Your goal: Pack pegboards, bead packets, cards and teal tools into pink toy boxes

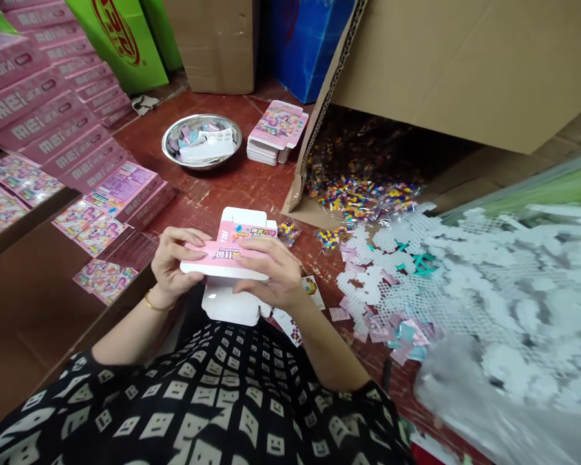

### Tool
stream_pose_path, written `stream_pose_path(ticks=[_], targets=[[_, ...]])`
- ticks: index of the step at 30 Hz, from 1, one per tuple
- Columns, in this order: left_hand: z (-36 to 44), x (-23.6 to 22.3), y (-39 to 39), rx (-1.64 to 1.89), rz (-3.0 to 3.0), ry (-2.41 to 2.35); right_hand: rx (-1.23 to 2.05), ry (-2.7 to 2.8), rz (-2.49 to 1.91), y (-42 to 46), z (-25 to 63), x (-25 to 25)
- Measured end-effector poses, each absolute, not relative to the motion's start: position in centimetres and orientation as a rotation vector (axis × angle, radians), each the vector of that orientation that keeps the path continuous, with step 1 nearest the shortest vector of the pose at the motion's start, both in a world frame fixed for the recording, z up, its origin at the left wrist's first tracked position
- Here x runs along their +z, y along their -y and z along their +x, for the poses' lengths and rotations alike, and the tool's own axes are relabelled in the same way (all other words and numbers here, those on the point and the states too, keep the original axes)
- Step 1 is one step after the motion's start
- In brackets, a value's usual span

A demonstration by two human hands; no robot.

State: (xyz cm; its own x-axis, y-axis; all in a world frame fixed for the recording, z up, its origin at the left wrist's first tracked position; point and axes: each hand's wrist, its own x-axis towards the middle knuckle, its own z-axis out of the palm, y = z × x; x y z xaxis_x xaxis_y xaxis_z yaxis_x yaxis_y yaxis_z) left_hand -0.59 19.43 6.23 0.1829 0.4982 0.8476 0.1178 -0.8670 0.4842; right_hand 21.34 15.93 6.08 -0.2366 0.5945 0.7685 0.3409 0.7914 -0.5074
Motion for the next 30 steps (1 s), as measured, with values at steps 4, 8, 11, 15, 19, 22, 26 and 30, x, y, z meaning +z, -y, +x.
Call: stream_pose_path(ticks=[4, 8, 11, 15, 19, 22, 26, 30], targets=[[-1.1, 7.1, -18.1, 1.616, 2.202, -0.741, 0.392, 2.009, -0.769, -15.1, 22.0, 9.3], [-0.5, 5.8, -17.6, 1.783, 2.094, -0.754, 0.381, 2.127, -0.745, -14.8, 22.0, 9.4], [-0.2, 4.5, -17.9, 1.81, 2.112, -0.674, 0.267, 2.197, -0.729, -14.9, 22.0, 8.3], [-0.2, 4.2, -18.1, 1.802, 2.263, -0.668, 0.155, 2.156, -0.701, -14.5, 21.9, 6.8], [-0.5, 5.6, -17.8, 1.887, 2.131, -0.675, 0.205, 1.874, -0.788, -13.5, 21.6, 5.3], [-1.0, 6.8, -18.4, 2.253, 1.726, -0.84, 0.507, 1.545, -0.929, -13.1, 21.8, 3.9], [-1.5, 7.1, -19.4, 2.131, 1.684, -1.031, 0.833, 1.293, -0.919, -12.8, 23.7, 2.5], [-1.6, 6.3, -19.4, 1.863, 2.146, -1.038, 1.053, 1.255, -0.874, -12.1, 25.3, 3.8]])
